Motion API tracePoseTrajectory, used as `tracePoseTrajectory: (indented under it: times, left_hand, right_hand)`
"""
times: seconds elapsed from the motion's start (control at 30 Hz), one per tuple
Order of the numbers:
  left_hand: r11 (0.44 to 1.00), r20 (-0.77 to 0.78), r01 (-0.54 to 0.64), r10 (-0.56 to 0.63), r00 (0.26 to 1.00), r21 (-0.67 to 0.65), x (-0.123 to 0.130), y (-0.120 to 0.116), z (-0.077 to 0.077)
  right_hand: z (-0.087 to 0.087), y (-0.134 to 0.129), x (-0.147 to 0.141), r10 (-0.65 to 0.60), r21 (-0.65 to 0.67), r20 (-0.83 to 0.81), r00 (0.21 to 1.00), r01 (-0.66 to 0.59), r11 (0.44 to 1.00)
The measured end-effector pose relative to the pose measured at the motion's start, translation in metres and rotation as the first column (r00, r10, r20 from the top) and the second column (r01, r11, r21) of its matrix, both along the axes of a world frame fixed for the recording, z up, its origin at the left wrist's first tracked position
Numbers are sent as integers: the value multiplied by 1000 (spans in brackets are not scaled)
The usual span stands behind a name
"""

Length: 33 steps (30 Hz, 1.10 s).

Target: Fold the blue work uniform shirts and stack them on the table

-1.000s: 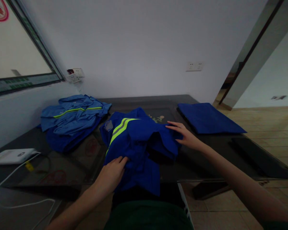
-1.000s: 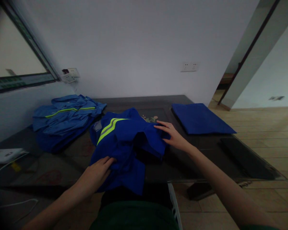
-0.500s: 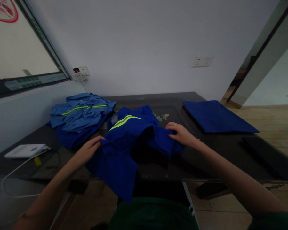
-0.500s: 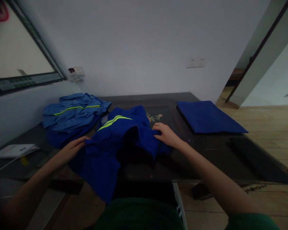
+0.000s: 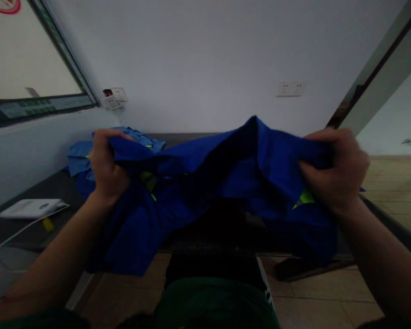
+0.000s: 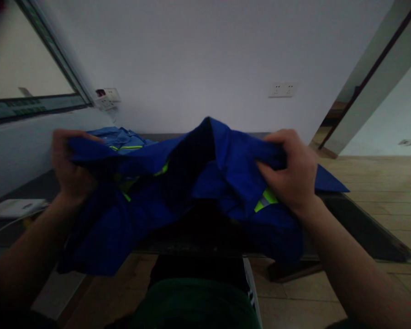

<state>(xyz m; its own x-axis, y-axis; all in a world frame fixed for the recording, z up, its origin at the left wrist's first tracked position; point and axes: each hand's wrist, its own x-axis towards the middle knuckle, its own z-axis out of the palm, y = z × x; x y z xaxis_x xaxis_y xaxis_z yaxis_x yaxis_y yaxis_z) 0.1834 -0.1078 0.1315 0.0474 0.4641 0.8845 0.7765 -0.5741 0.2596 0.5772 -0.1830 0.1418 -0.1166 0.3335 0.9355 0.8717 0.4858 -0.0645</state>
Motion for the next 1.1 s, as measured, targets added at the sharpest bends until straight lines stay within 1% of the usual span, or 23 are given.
tracePoseTrajectory:
  times: [0.03, 0.07, 0.1, 0.13, 0.17, 0.2, 0.23, 0.27, 0.3, 0.33, 0.37, 0.4, 0.47, 0.5, 0.57, 0.63, 0.7, 0.77, 0.83, 0.9, 1.0, 1.03, 1.1]
  left_hand:
    - [998, -113, 60, -63, 992, -33, 1, 1, -16]
    - [987, -249, 127, -147, 957, -96, 1, -1, -34]
    - [965, -385, 177, -241, 891, -194, 0, -4, -52]
    - [924, -489, 203, -348, 800, -325, -2, -10, -68]
    - [861, -541, 212, -463, 702, -462, -5, -19, -81]
    - [784, -537, 207, -567, 624, -586, -9, -28, -90]
    - [701, -491, 200, -646, 585, -684, -13, -39, -95]
    - [623, -413, 206, -695, 589, -755, -16, -49, -95]
    - [562, -317, 228, -705, 635, -795, -19, -57, -92]
    - [531, -218, 257, -674, 706, -807, -21, -64, -87]
    - [532, -133, 281, -611, 780, -799, -21, -68, -81]
    - [560, -78, 285, -536, 840, -778, -20, -69, -76]
    - [639, -92, 232, -432, 897, -734, -14, -64, -70]
    - [671, -151, 195, -421, 895, -715, -10, -59, -71]
    - [701, -289, 146, -463, 838, -698, -2, -46, -79]
    - [695, -385, 113, -518, 764, -711, 5, -33, -92]
    - [678, -441, 65, -544, 714, -732, 8, -23, -105]
    - [670, -478, 17, -548, 686, -742, 11, -17, -113]
    - [673, -493, -12, -530, 691, -740, 13, -16, -115]
    - [668, -453, 6, -511, 731, -744, 14, -18, -109]
    - [659, -293, 83, -440, 849, -748, 10, -22, -91]
    - [674, -233, 93, -377, 896, -733, 8, -23, -83]
    - [741, -128, 71, -208, 970, -668, 6, -26, -64]
  right_hand:
    - [-14, -2, 2, 41, -59, 109, 993, -35, 998]
    - [-29, -4, 5, 112, -176, 216, 970, -74, 982]
    - [-45, -7, 8, 196, -333, 299, 934, -90, 939]
    - [-59, -10, 12, 278, -491, 341, 898, -83, 867]
    - [-72, -14, 17, 352, -627, 340, 872, -68, 776]
    - [-83, -19, 23, 400, -731, 303, 865, -58, 680]
    - [-90, -24, 29, 428, -803, 244, 870, -66, 593]
    - [-94, -29, 35, 431, -847, 176, 885, -87, 524]
    - [-95, -33, 41, 419, -868, 105, 902, -122, 481]
    - [-93, -36, 47, 404, -870, 41, 914, -167, 465]
    - [-91, -37, 51, 390, -855, -14, 921, -213, 473]
    - [-88, -37, 53, 376, -830, -59, 925, -254, 496]
    - [-84, -32, 53, 355, -774, -122, 927, -312, 550]
    - [-84, -28, 51, 349, -757, -138, 927, -326, 567]
    - [-88, -19, 43, 348, -754, -147, 926, -332, 566]
    - [-97, -10, 32, 370, -777, -135, 919, -330, 537]
    - [-108, -1, 23, 383, -798, -119, 916, -318, 512]
    - [-117, 5, 15, 378, -806, -113, 919, -307, 507]
    - [-121, 9, 10, 363, -799, -116, 925, -303, 518]
    - [-119, 10, 9, 343, -772, -131, 930, -313, 554]
    - [-104, 5, 10, 307, -695, -178, 935, -340, 633]
    - [-97, 2, 10, 288, -669, -197, 937, -344, 658]
    - [-79, -4, 8, 239, -637, -226, 944, -329, 697]
